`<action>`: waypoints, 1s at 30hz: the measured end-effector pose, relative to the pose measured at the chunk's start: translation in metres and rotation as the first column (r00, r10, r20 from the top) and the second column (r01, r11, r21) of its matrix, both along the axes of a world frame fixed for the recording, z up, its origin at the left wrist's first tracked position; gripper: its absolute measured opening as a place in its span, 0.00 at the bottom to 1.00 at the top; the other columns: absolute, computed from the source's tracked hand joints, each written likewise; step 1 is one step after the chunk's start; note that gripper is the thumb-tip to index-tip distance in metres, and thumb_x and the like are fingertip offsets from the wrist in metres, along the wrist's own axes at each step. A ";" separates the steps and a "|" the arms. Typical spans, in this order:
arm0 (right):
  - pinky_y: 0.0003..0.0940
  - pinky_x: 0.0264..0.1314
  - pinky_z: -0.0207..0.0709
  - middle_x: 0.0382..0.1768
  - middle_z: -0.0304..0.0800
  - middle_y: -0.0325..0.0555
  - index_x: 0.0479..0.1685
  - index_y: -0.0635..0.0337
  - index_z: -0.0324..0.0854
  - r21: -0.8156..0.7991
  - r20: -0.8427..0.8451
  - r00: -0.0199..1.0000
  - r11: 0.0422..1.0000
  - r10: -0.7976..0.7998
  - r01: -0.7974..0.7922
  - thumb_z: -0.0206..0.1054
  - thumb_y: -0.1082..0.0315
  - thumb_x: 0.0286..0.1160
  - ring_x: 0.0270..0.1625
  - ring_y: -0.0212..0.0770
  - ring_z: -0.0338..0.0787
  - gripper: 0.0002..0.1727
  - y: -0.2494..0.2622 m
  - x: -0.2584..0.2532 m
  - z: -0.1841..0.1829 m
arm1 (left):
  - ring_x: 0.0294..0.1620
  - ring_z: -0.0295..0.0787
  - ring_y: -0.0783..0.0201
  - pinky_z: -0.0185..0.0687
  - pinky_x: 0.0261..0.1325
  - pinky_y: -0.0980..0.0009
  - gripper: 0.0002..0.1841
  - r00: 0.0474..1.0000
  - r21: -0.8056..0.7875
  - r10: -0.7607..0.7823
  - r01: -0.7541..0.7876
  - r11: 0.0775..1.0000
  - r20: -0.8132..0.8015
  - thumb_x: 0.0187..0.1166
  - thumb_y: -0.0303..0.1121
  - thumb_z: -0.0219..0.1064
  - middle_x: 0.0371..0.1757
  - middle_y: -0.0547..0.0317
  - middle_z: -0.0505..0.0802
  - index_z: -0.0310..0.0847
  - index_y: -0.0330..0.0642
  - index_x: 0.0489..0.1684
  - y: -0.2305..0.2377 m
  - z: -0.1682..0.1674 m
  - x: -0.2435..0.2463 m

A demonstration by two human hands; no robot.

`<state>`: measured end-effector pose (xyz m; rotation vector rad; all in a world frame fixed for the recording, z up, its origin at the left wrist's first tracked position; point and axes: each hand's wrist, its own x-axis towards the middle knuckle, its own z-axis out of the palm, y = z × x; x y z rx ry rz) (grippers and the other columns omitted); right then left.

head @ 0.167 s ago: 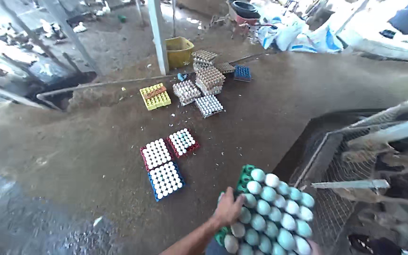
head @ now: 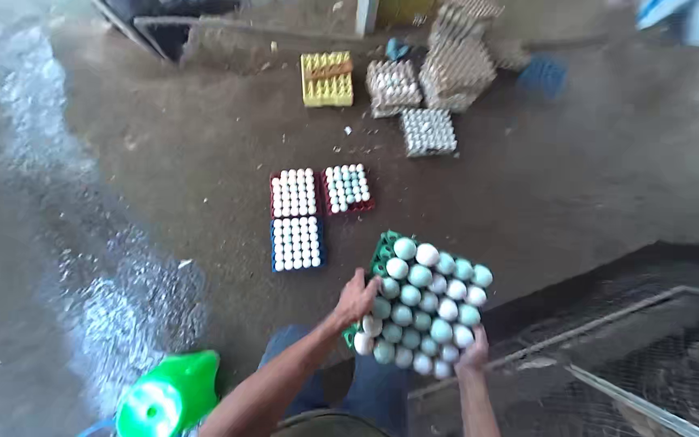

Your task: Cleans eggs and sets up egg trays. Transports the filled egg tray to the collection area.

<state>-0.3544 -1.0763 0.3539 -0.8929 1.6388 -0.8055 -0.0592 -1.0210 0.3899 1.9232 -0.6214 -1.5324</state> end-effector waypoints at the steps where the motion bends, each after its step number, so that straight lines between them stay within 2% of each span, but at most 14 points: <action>1: 0.46 0.62 0.85 0.56 0.87 0.55 0.69 0.68 0.75 0.010 -0.011 0.999 0.999 0.049 -0.049 0.43 0.58 0.88 0.57 0.43 0.89 0.26 -0.023 0.009 -0.036 | 0.57 0.88 0.44 0.80 0.63 0.44 0.28 0.998 0.040 0.057 -0.057 0.998 0.007 0.91 0.48 0.49 0.55 0.35 0.89 0.69 0.32 0.76 -0.008 -0.031 0.004; 4: 0.42 0.61 0.84 0.51 0.87 0.54 0.61 0.71 0.77 0.027 -0.006 0.986 0.986 0.166 -0.165 0.47 0.63 0.83 0.54 0.42 0.88 0.22 -0.085 0.049 -0.142 | 0.61 0.86 0.45 0.77 0.66 0.45 0.26 0.971 0.122 0.237 -0.241 0.963 0.044 0.92 0.44 0.47 0.58 0.34 0.87 0.69 0.31 0.75 -0.032 -0.136 0.020; 8: 0.40 0.61 0.82 0.51 0.86 0.54 0.58 0.71 0.78 0.115 -0.016 0.959 0.954 0.281 -0.278 0.51 0.64 0.82 0.54 0.41 0.86 0.19 -0.131 0.091 -0.281 | 0.68 0.82 0.43 0.74 0.72 0.46 0.26 0.930 0.225 0.361 -0.367 0.903 0.069 0.93 0.42 0.45 0.65 0.32 0.85 0.68 0.31 0.78 -0.052 -0.276 0.048; 13: 0.44 0.65 0.80 0.54 0.85 0.58 0.59 0.72 0.79 0.217 -0.071 0.909 0.896 0.410 -0.387 0.48 0.65 0.87 0.58 0.44 0.85 0.20 -0.170 0.128 -0.431 | 0.67 0.83 0.38 0.75 0.68 0.39 0.25 0.933 0.323 0.344 -0.360 0.875 0.109 0.92 0.42 0.46 0.63 0.30 0.86 0.70 0.34 0.77 -0.065 -0.440 0.075; 15: 0.47 0.63 0.79 0.53 0.84 0.57 0.58 0.69 0.78 0.283 -0.090 0.901 0.879 0.424 -0.385 0.48 0.63 0.87 0.57 0.46 0.85 0.19 -0.178 0.140 -0.478 | 0.69 0.82 0.36 0.74 0.69 0.36 0.25 0.945 0.364 0.300 -0.327 0.872 0.131 0.92 0.42 0.45 0.65 0.30 0.86 0.70 0.35 0.78 -0.071 -0.490 0.084; 17: 0.50 0.61 0.80 0.52 0.84 0.54 0.56 0.65 0.79 0.323 -0.114 0.895 0.868 0.432 -0.378 0.50 0.61 0.86 0.56 0.46 0.85 0.18 -0.183 0.148 -0.519 | 0.70 0.81 0.37 0.74 0.70 0.37 0.25 0.949 0.388 0.280 -0.314 0.867 0.142 0.92 0.41 0.43 0.66 0.31 0.85 0.69 0.35 0.79 -0.077 -0.526 0.090; 21: 0.50 0.64 0.78 0.56 0.85 0.53 0.57 0.63 0.81 0.318 -0.154 0.865 0.853 0.478 -0.415 0.51 0.56 0.84 0.61 0.45 0.84 0.21 -0.198 0.163 -0.579 | 0.72 0.80 0.37 0.73 0.71 0.38 0.25 0.955 0.399 0.234 -0.289 0.870 0.182 0.93 0.40 0.40 0.67 0.31 0.85 0.70 0.34 0.78 -0.087 -0.579 0.103; 25: 0.47 0.65 0.77 0.53 0.85 0.51 0.50 0.62 0.83 0.292 -0.197 0.843 0.851 0.500 -0.437 0.50 0.56 0.85 0.60 0.43 0.84 0.21 -0.209 0.179 -0.602 | 0.72 0.80 0.39 0.72 0.72 0.40 0.25 0.951 0.397 0.224 -0.293 0.870 0.213 0.93 0.40 0.40 0.68 0.33 0.85 0.72 0.34 0.77 -0.094 -0.608 0.111; 30: 0.50 0.71 0.72 0.61 0.83 0.55 0.61 0.65 0.81 0.347 -0.247 0.816 0.834 0.522 -0.428 0.48 0.55 0.87 0.67 0.46 0.81 0.24 -0.212 0.190 -0.604 | 0.74 0.79 0.38 0.71 0.72 0.39 0.26 0.947 0.398 0.215 -0.297 0.868 0.238 0.93 0.39 0.38 0.69 0.31 0.84 0.71 0.32 0.76 -0.102 -0.618 0.117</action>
